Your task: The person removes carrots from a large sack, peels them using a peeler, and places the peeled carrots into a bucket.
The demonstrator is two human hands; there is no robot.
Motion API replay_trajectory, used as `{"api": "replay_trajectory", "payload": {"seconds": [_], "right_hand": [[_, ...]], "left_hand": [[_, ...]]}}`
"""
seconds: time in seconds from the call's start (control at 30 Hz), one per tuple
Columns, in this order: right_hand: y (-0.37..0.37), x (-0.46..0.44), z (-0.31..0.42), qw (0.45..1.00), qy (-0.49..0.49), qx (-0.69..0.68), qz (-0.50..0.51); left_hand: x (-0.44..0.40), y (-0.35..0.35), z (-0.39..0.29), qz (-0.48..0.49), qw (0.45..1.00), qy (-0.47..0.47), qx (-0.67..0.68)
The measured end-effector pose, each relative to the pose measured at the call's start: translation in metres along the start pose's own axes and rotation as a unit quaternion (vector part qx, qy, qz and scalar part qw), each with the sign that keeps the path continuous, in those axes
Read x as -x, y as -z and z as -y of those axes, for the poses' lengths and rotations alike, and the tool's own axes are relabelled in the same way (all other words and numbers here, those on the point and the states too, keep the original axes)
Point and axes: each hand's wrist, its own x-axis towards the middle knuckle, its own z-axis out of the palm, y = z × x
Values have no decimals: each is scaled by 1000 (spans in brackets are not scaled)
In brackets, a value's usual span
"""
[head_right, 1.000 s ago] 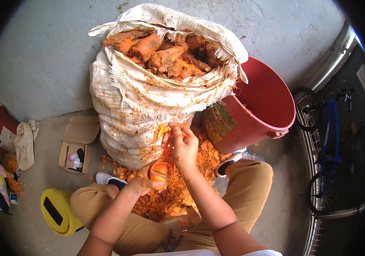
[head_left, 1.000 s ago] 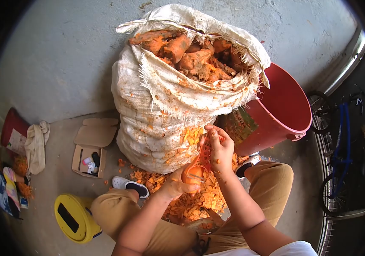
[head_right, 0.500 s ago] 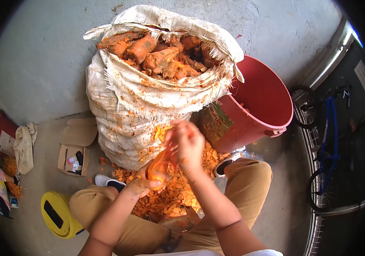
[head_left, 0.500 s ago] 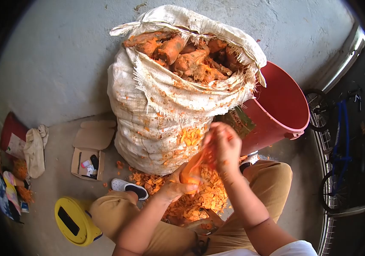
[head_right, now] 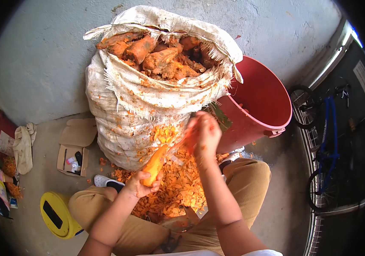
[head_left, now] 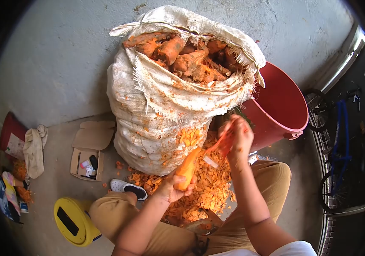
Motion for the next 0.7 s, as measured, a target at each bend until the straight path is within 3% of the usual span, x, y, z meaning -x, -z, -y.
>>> {"api": "replay_trajectory", "payload": {"seconds": [0.07,0.13,0.2,0.23,0.33,0.47,0.53,0.6,0.7], "right_hand": [[-16,25,-11,997,-27,9,71],[-17,31,-29,994,-43,-12,96],[-5,10,-35,998,-13,67,14],[5,-4,-34,997,25,67,-29],[31,-40,-15,983,107,13,-145],[-1,-7,6,996,63,-61,6],[-22,25,4,997,6,49,66],[-33,46,-15,992,32,67,100],[-16,12,-20,997,28,78,8]], "left_hand": [[-1,9,7,41,991,37,122],[1,9,13,59,990,48,118],[1,6,16,81,988,48,124],[2,13,17,79,987,52,133],[5,2,13,189,968,36,163],[-1,10,17,160,955,23,247],[-3,13,21,154,958,36,241],[-3,11,24,162,959,41,228],[-5,10,21,168,957,25,234]]}}
